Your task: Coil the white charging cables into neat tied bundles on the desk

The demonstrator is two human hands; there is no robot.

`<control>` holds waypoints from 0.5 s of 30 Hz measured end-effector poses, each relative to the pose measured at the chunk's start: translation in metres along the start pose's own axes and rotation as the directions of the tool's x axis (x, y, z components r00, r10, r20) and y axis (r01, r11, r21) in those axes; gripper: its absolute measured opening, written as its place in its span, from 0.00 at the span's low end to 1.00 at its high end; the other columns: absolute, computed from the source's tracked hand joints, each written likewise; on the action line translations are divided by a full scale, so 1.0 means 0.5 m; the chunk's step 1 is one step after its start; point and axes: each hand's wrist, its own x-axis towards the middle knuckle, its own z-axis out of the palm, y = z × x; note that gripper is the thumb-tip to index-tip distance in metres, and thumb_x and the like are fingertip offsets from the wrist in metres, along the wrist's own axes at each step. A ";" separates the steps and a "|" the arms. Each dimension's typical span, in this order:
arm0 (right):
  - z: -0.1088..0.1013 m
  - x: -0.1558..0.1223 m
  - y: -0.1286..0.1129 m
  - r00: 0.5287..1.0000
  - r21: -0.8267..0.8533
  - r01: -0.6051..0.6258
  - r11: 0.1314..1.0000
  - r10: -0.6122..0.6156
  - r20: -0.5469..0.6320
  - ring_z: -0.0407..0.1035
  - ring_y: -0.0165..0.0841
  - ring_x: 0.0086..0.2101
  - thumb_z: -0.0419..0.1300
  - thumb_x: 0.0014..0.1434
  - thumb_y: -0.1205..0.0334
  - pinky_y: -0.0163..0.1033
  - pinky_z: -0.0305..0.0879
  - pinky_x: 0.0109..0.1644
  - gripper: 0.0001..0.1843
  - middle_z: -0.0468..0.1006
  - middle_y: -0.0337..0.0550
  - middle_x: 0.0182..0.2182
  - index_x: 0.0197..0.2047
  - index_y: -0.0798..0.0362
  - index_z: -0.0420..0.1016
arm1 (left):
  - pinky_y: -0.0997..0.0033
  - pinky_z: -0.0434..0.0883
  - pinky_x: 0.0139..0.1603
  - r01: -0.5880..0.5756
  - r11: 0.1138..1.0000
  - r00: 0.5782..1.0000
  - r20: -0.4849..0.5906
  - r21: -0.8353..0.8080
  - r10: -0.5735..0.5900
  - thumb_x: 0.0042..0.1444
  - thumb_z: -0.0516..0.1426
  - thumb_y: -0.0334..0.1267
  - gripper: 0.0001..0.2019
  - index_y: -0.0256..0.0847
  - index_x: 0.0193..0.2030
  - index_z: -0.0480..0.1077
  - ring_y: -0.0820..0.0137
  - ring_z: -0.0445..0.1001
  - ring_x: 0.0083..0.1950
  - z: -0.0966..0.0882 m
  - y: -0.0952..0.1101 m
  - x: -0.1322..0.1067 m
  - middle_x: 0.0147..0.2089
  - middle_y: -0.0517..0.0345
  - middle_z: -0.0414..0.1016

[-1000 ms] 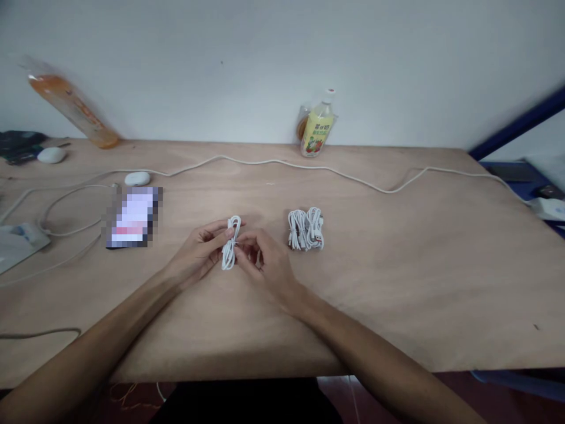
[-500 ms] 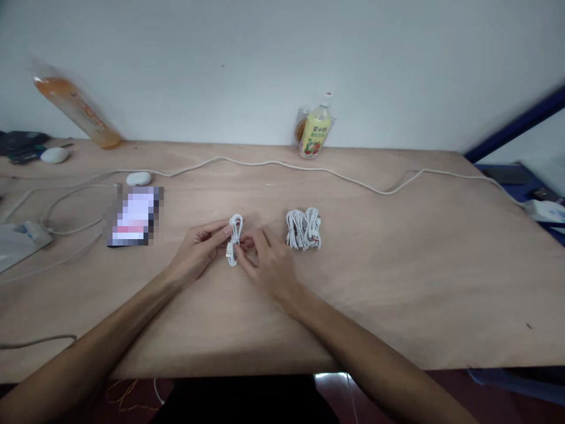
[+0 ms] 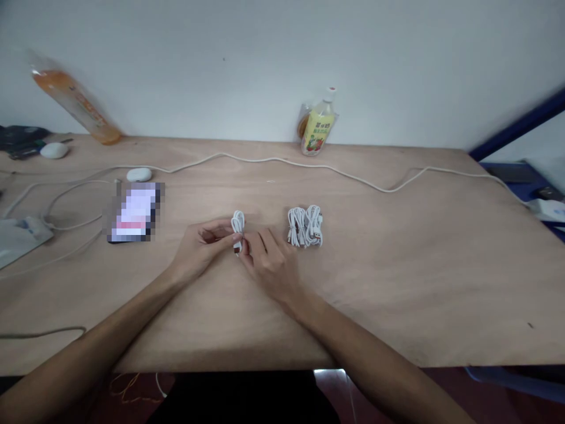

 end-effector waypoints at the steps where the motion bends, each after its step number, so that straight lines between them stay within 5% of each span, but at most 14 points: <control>1: 0.000 0.001 0.001 1.000 -0.005 -0.002 1.000 0.003 0.015 0.73 0.40 0.34 0.57 0.74 0.68 0.45 0.64 0.37 0.13 0.80 0.45 0.30 0.36 0.48 0.77 | 0.60 0.81 0.50 -0.001 1.000 1.000 0.006 0.016 0.001 0.55 0.73 0.48 0.16 0.40 0.45 0.87 0.61 0.85 0.41 -0.001 0.001 0.000 0.39 0.52 0.89; 8: -0.004 0.009 0.011 0.995 -0.007 0.031 1.000 -0.030 0.097 0.72 0.41 0.35 0.54 0.76 0.67 0.45 0.65 0.37 0.16 0.79 0.46 0.31 0.36 0.48 0.75 | 0.61 0.80 0.50 -0.039 0.994 0.998 0.059 0.100 0.033 0.61 0.69 0.48 0.15 0.41 0.48 0.87 0.60 0.85 0.44 -0.008 0.009 0.001 0.41 0.52 0.88; 12: -0.006 0.009 0.014 0.979 0.159 -0.128 0.979 0.098 0.180 0.73 0.41 0.36 0.54 0.74 0.66 0.44 0.68 0.39 0.10 0.81 0.47 0.35 0.40 0.49 0.74 | 0.61 0.79 0.50 -0.019 0.998 0.995 0.100 0.065 0.012 0.61 0.69 0.48 0.16 0.40 0.49 0.86 0.61 0.85 0.44 -0.010 0.010 0.002 0.44 0.50 0.89; 15: -0.009 0.012 0.010 0.934 0.364 -0.324 0.873 0.234 0.270 0.72 0.38 0.34 0.54 0.74 0.63 0.43 0.69 0.40 0.08 0.80 0.43 0.34 0.41 0.48 0.72 | 0.62 0.79 0.52 -0.018 0.999 0.996 0.092 0.032 0.015 0.59 0.70 0.47 0.16 0.40 0.50 0.86 0.61 0.85 0.46 -0.010 0.008 0.002 0.45 0.50 0.89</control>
